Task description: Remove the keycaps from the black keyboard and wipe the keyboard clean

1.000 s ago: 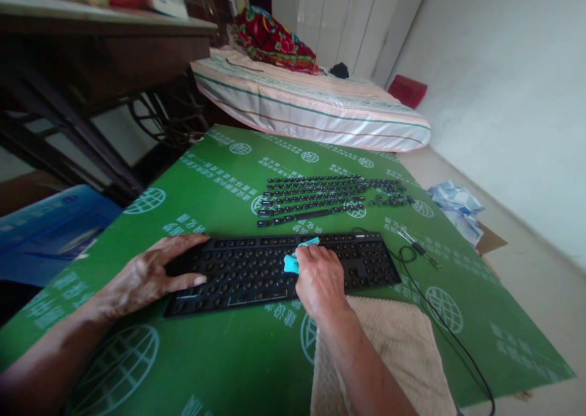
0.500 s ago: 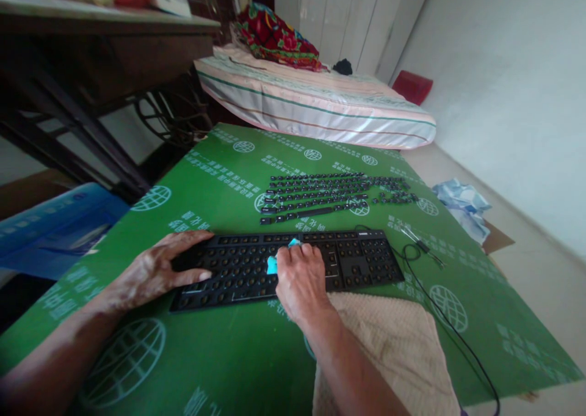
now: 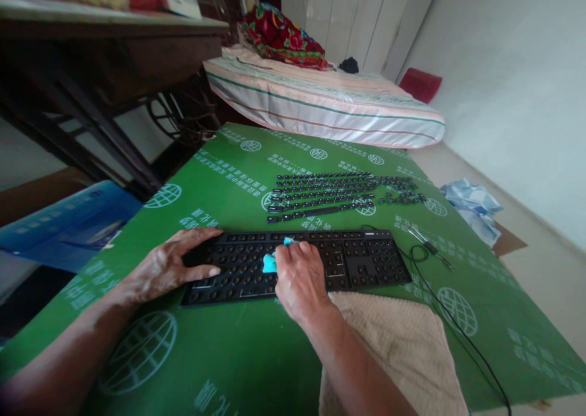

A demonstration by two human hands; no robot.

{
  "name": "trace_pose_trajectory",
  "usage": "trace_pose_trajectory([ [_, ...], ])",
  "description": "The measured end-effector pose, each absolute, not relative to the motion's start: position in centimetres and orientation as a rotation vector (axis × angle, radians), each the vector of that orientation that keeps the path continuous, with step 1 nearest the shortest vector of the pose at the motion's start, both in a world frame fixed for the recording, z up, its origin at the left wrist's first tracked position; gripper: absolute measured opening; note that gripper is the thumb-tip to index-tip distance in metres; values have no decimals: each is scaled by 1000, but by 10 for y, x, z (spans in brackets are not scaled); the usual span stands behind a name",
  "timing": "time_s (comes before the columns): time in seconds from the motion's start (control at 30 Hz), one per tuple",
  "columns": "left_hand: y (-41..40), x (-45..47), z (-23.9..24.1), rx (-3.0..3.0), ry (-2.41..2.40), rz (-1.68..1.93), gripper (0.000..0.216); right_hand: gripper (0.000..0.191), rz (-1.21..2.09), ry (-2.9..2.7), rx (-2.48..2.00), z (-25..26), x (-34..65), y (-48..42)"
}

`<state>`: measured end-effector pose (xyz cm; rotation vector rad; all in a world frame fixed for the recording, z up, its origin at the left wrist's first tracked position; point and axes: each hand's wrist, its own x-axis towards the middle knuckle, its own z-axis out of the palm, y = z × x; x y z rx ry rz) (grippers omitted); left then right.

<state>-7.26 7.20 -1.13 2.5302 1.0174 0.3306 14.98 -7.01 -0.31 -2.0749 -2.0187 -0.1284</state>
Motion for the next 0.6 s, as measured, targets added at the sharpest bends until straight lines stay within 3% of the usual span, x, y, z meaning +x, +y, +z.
trace_pose_trajectory([
  [0.6,105,-80,-40,2541,1041,384,84,14,-118,-2006,-2144,7,157,-59],
])
